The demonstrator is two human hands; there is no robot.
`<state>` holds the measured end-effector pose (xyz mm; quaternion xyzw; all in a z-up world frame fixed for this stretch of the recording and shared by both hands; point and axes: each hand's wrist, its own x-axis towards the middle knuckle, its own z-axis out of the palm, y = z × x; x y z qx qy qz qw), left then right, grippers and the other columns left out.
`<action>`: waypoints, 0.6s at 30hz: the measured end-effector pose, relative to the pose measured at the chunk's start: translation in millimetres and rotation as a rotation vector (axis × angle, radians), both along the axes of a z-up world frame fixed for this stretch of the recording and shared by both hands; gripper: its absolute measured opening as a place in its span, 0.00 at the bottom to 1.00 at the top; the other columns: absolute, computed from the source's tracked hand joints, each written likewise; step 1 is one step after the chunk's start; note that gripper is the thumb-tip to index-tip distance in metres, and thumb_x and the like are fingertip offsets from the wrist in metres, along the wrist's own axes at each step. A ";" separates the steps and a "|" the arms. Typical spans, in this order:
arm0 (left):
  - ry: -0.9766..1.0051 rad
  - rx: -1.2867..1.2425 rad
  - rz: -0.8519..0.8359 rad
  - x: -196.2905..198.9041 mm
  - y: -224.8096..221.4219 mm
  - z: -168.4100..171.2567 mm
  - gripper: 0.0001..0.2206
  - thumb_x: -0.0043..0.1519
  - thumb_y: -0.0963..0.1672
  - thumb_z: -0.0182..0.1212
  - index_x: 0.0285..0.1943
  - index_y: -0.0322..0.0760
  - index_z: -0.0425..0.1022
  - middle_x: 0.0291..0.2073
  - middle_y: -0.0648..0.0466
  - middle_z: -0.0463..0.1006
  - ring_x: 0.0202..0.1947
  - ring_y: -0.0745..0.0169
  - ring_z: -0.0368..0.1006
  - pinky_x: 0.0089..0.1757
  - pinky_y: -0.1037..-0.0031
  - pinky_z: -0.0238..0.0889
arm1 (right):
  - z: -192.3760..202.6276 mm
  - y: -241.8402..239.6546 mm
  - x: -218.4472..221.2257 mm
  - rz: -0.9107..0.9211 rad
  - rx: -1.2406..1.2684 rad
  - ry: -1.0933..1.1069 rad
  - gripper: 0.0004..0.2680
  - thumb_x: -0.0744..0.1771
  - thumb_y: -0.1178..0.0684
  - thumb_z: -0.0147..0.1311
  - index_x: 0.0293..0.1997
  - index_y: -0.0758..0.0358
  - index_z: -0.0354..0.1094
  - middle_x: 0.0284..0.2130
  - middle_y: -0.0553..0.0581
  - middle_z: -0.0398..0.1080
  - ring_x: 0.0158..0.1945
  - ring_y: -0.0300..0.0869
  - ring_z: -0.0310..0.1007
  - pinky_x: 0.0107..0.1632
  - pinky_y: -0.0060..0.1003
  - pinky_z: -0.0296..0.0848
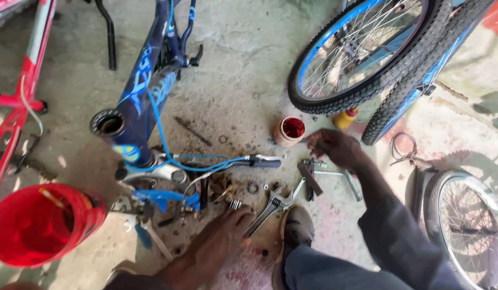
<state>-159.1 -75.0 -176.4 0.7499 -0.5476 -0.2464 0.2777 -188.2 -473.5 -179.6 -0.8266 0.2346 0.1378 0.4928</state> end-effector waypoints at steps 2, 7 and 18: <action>0.126 -0.071 0.068 -14.5 -13.9 -67.8 0.23 0.56 0.43 0.66 0.61 0.38 0.68 0.58 0.47 0.70 0.56 0.44 0.68 0.51 0.59 0.64 | -48.7 -15.5 -23.0 -0.187 -0.019 -0.147 0.06 0.69 0.60 0.51 0.44 0.69 0.75 0.30 0.57 0.77 0.31 0.41 0.77 0.37 0.35 0.77; 0.322 -0.093 0.365 -44.3 -65.1 -72.9 0.25 0.56 0.41 0.63 0.65 0.36 0.68 0.56 0.46 0.75 0.53 0.43 0.73 0.50 0.58 0.67 | -114.3 8.0 -50.7 -0.378 -0.397 0.033 0.09 0.67 0.53 0.52 0.44 0.64 0.77 0.32 0.59 0.78 0.32 0.46 0.77 0.38 0.42 0.76; 0.264 0.047 0.183 -35.4 -103.7 -68.6 0.38 0.61 0.43 0.60 0.82 0.43 0.45 0.40 0.46 0.80 0.34 0.46 0.76 0.36 0.56 0.67 | -201.2 107.6 -77.1 -0.197 -0.637 -0.187 0.31 0.68 0.41 0.52 0.78 0.56 0.38 0.35 0.57 0.77 0.26 0.47 0.78 0.23 0.41 0.73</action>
